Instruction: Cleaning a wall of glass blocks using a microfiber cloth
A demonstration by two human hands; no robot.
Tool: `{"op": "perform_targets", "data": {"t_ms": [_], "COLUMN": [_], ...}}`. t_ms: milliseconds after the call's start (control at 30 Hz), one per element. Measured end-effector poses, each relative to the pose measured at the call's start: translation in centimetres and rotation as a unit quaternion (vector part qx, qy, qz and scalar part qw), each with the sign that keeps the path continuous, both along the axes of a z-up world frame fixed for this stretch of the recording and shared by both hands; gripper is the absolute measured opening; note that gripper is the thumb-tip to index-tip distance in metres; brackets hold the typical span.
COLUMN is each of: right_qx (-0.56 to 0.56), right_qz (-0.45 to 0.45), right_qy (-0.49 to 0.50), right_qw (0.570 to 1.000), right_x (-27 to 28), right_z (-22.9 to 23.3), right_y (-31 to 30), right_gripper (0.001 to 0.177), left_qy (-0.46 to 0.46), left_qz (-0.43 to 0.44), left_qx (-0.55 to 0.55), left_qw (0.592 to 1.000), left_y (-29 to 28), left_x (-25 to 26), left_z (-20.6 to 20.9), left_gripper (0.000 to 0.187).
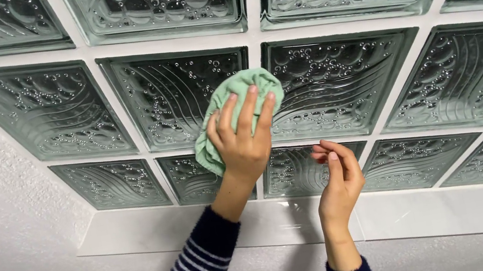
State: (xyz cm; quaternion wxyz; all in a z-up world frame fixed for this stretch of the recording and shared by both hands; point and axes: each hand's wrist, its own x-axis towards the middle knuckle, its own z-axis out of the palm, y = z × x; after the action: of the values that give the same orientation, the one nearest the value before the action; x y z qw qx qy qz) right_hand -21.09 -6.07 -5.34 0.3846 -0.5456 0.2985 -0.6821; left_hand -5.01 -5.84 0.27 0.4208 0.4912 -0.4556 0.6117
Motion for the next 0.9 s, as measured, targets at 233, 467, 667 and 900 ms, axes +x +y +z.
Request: {"op": "perform_targets", "data": {"t_ms": [233,467,667,900], "right_qx": [0.017,0.02,0.021,0.018], "right_qz": [0.004,0.011,-0.001,-0.008], "right_qy": [-0.017,-0.024,-0.021,-0.033], "right_qw": [1.0,0.999,1.0,0.999], "right_x": [-0.3,-1.0,-2.5,-3.9], "right_z": [-0.2,-0.1,-0.2,-0.5], "right_y": [-0.7,-1.1,-1.6,-2.5], "right_gripper": [0.023,0.023,0.023,0.023], "left_qy": [-0.042,-0.027,-0.015,-0.03], "left_qz": [-0.019,0.013,0.021,-0.054], "left_qx": [0.035,0.045,-0.004,0.042], "left_qw": [0.998,0.999,1.0,0.997], "left_y": [0.0,0.7,-1.0,-2.7], "left_x": [-2.8,-0.8,-1.7,-5.7], "left_z": [-2.8,-2.9,2.3,2.4], "left_gripper": [0.019,0.022,0.024,0.025]}}
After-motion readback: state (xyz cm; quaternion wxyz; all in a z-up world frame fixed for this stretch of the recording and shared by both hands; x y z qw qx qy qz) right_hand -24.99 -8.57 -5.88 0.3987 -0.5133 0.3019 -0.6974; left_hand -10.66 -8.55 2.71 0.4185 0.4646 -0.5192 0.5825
